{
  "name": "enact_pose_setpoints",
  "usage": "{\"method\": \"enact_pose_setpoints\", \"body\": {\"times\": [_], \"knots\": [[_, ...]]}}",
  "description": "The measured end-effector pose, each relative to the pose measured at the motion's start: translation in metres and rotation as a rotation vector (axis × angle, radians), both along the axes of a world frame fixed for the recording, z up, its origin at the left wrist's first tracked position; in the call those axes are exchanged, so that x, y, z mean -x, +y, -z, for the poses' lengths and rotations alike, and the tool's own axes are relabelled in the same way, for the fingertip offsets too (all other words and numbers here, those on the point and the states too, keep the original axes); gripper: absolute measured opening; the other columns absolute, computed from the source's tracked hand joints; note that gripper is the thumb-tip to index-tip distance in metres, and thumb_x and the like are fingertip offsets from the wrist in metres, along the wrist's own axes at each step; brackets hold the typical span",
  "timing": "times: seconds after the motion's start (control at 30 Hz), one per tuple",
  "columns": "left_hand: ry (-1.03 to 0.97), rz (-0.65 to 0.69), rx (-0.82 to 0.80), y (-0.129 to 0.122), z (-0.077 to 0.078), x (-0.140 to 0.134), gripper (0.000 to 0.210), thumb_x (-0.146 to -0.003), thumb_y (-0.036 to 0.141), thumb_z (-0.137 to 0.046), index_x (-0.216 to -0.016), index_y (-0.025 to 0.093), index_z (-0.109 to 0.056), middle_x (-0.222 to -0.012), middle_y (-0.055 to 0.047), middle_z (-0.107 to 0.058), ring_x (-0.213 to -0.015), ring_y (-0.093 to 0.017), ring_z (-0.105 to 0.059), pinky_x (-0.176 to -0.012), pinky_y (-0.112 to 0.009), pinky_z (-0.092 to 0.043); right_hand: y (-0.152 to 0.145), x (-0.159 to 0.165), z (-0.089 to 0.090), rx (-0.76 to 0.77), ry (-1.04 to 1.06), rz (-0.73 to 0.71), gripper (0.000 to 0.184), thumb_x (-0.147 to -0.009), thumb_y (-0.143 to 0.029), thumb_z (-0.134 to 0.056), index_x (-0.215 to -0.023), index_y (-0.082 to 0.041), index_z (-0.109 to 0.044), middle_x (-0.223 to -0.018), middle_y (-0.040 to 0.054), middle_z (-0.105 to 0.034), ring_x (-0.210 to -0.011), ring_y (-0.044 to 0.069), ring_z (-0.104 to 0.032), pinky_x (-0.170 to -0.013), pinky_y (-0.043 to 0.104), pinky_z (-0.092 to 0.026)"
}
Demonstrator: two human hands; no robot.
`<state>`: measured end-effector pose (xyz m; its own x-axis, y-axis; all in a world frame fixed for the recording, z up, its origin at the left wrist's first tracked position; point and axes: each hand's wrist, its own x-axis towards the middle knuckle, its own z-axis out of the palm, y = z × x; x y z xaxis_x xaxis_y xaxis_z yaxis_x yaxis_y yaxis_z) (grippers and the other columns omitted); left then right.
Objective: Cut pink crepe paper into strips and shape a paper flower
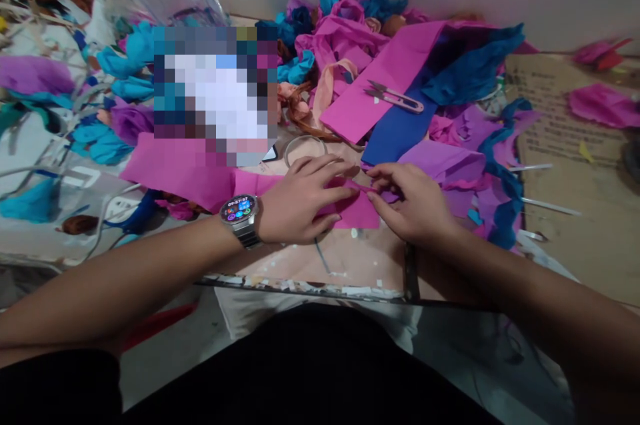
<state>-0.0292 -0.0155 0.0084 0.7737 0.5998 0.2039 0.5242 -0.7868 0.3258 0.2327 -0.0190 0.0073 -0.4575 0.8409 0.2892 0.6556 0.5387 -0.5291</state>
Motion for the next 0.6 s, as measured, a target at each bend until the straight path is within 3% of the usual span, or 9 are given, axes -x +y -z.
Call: {"method": "enact_pose_setpoints", "body": {"times": [0.2,0.47,0.6], "knots": [[0.151,0.001,0.076,-0.003,-0.013,0.001,0.068,-0.092,0.040,-0.061,-0.158,0.026,-0.048,-0.173,-0.013,-0.032,-0.157,-0.046,-0.027,-0.121,-0.069,-0.023,0.000,-0.001,0.003,0.012,-0.029,0.004,0.031,-0.089,-0.020,-0.072,-0.119,-0.021,-0.067,-0.090,0.0041,-0.077,-0.089,0.025,-0.067,-0.081,0.036,-0.052],[0.214,0.008,0.064,-0.005,-0.006,0.002,0.078,-0.094,0.046,-0.054,-0.166,0.026,-0.032,-0.174,-0.015,-0.030,-0.160,-0.044,-0.022,-0.121,-0.068,-0.020,0.001,0.001,0.002,0.005,-0.078,-0.052,0.027,-0.092,-0.021,-0.070,-0.119,-0.021,-0.068,-0.093,0.0037,-0.078,-0.089,0.025,-0.067,-0.085,0.038,-0.048],[0.210,0.008,0.062,-0.005,-0.008,0.002,0.076,-0.094,0.045,-0.053,-0.165,0.024,-0.034,-0.175,-0.014,-0.028,-0.160,-0.042,-0.023,-0.122,-0.066,-0.019,0.000,0.002,0.003,0.018,-0.096,-0.078,0.022,-0.094,-0.024,-0.069,-0.117,-0.022,-0.071,-0.097,0.0042,-0.079,-0.092,0.025,-0.067,-0.086,0.038,-0.048]]}}
